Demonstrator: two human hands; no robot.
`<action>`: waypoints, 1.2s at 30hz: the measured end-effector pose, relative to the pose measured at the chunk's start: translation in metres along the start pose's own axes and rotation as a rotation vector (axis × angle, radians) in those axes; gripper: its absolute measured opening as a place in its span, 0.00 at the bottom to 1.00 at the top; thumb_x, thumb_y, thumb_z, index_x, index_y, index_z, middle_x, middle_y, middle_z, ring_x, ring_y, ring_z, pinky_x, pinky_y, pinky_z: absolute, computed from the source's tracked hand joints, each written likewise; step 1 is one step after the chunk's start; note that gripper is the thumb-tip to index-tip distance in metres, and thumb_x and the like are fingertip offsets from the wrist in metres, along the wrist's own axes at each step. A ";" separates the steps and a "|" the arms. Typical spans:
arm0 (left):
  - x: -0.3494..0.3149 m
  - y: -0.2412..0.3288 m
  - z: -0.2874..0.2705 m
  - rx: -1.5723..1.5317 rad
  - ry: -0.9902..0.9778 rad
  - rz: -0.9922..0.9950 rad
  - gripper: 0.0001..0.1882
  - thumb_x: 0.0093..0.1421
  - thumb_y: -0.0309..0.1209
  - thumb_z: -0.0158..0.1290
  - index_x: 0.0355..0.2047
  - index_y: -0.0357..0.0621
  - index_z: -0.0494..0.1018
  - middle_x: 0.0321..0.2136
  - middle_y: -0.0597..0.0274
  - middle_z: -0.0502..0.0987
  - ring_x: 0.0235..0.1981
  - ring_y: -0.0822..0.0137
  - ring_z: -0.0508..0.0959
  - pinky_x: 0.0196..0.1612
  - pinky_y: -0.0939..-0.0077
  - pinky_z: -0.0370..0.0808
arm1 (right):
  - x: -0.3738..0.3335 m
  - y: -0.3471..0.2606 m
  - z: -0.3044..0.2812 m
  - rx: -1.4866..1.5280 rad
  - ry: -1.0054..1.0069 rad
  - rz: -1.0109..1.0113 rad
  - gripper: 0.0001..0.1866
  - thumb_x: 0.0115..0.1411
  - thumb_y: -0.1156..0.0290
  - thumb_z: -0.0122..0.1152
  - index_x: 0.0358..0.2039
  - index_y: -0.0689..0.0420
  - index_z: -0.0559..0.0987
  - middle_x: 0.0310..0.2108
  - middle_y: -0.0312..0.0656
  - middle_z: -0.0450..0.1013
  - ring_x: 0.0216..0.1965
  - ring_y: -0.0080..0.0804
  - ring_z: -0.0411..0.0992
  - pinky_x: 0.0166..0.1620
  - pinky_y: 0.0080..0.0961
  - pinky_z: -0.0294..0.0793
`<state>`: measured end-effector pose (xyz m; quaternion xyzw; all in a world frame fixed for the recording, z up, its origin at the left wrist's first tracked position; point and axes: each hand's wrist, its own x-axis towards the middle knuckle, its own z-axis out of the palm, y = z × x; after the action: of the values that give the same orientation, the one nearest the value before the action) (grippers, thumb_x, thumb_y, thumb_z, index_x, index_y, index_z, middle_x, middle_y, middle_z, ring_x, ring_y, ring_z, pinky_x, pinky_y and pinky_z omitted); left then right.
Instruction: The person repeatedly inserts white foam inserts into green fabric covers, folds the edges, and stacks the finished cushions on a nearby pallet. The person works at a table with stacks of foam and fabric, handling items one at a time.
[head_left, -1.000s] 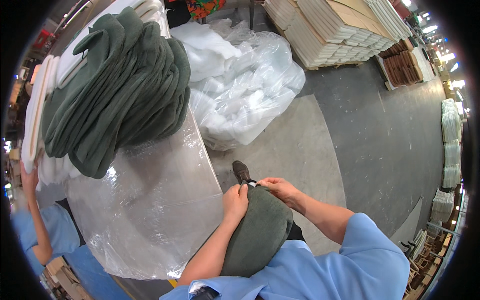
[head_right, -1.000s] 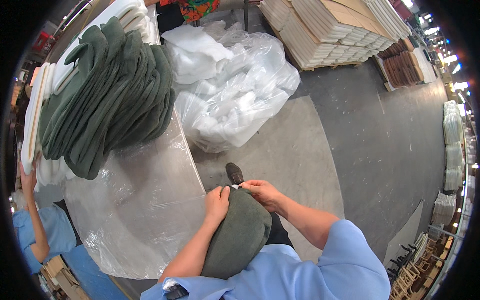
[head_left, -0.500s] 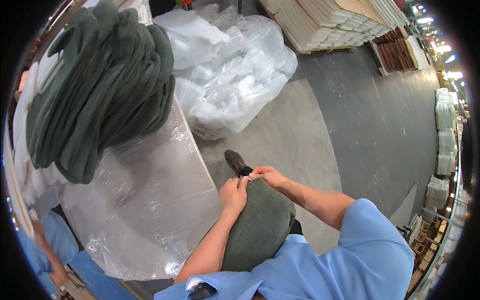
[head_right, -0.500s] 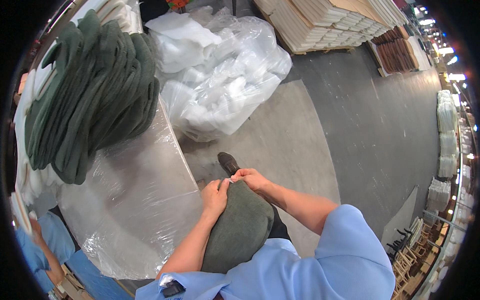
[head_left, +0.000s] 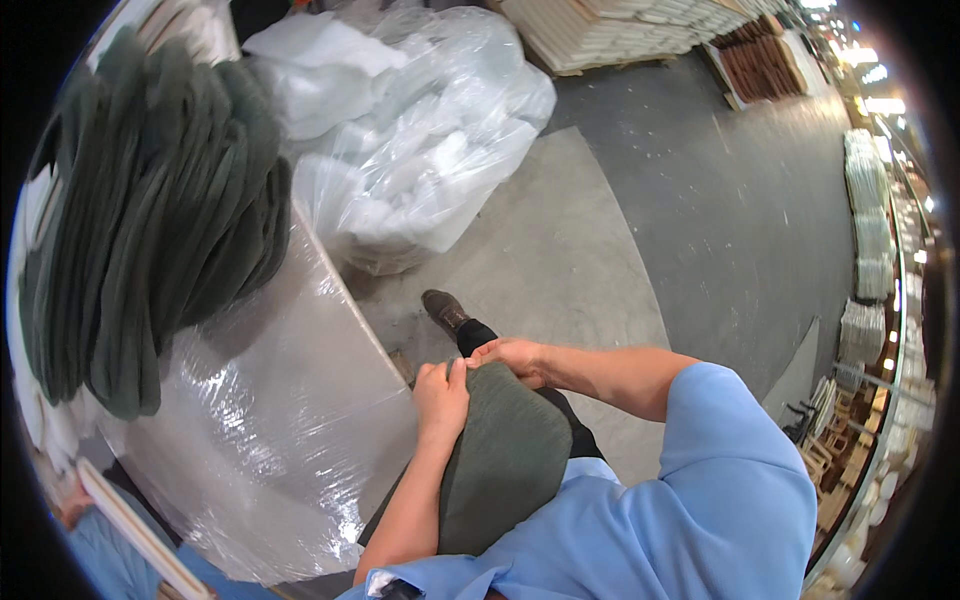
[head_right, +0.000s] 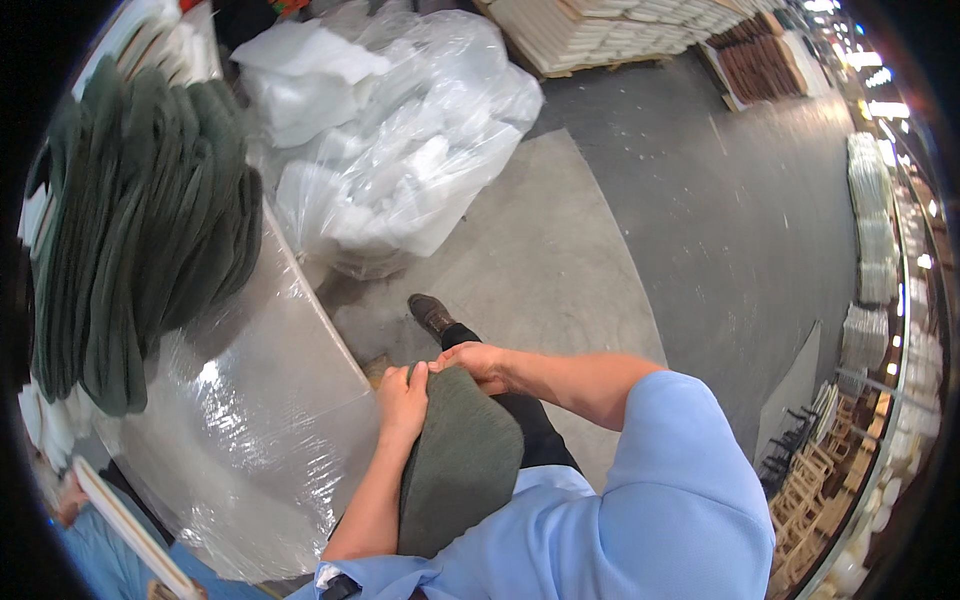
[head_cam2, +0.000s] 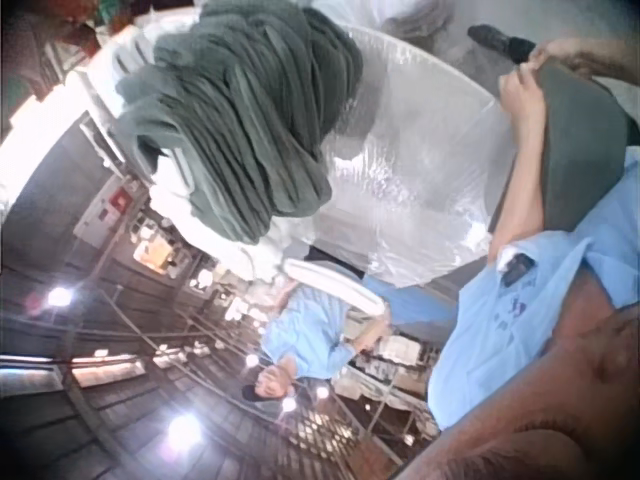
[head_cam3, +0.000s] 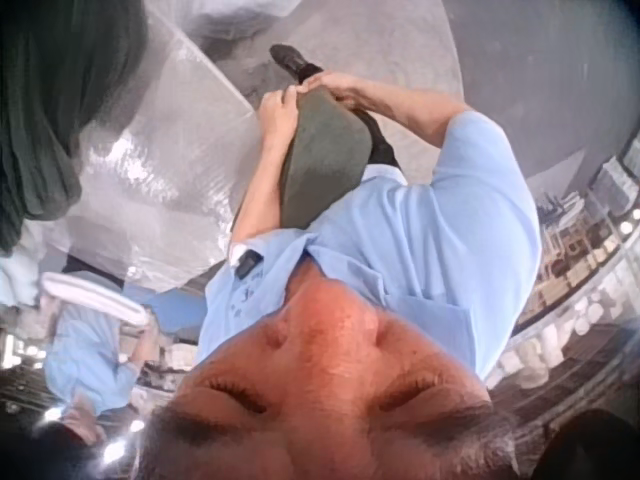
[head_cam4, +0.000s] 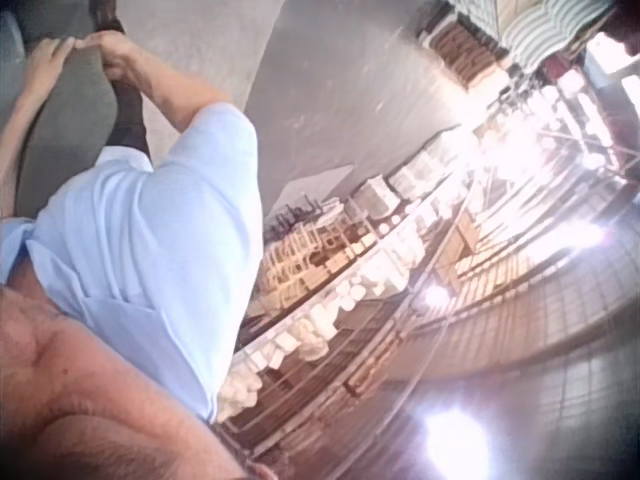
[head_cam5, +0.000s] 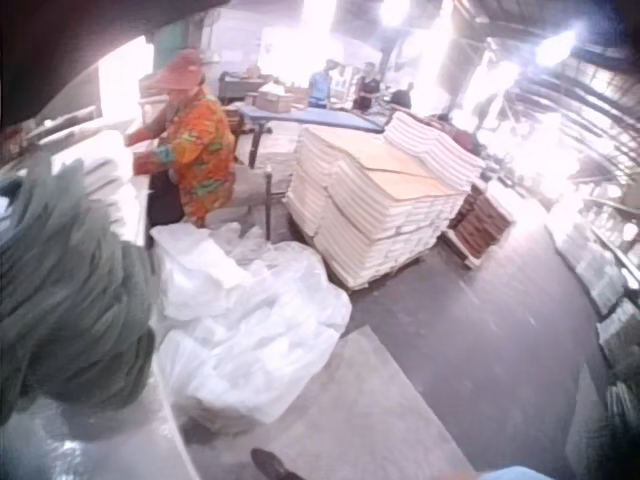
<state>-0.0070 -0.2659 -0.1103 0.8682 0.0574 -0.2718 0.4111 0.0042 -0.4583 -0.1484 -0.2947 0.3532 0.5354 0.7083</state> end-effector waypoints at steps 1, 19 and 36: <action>-0.002 0.006 -0.007 0.031 -0.032 0.021 0.25 0.71 0.43 0.54 0.27 0.30 0.74 0.32 0.38 0.77 0.37 0.38 0.78 0.44 0.47 0.73 | -0.010 0.000 0.007 0.078 -0.039 0.022 0.12 0.72 0.61 0.64 0.42 0.58 0.80 0.38 0.40 0.80 0.36 0.29 0.80 0.41 0.31 0.83; 0.019 0.014 0.007 -0.139 0.028 0.215 0.18 0.68 0.34 0.56 0.26 0.28 0.74 0.32 0.44 0.74 0.36 0.46 0.76 0.40 0.53 0.72 | -0.010 -0.013 -0.013 0.007 0.103 0.029 0.09 0.70 0.66 0.64 0.41 0.59 0.82 0.32 0.38 0.81 0.31 0.24 0.80 0.32 0.28 0.82; -0.003 0.032 -0.032 0.177 0.094 0.300 0.10 0.61 0.25 0.59 0.25 0.30 0.75 0.46 0.43 0.74 0.51 0.42 0.73 0.55 0.49 0.71 | 0.030 -0.024 0.006 -0.314 0.053 0.288 0.16 0.70 0.67 0.61 0.55 0.58 0.80 0.49 0.45 0.80 0.44 0.32 0.81 0.42 0.34 0.85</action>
<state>0.0146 -0.2627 -0.0705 0.9117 -0.0776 -0.1705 0.3658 0.0335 -0.4426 -0.1682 -0.3619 0.3225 0.6715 0.5605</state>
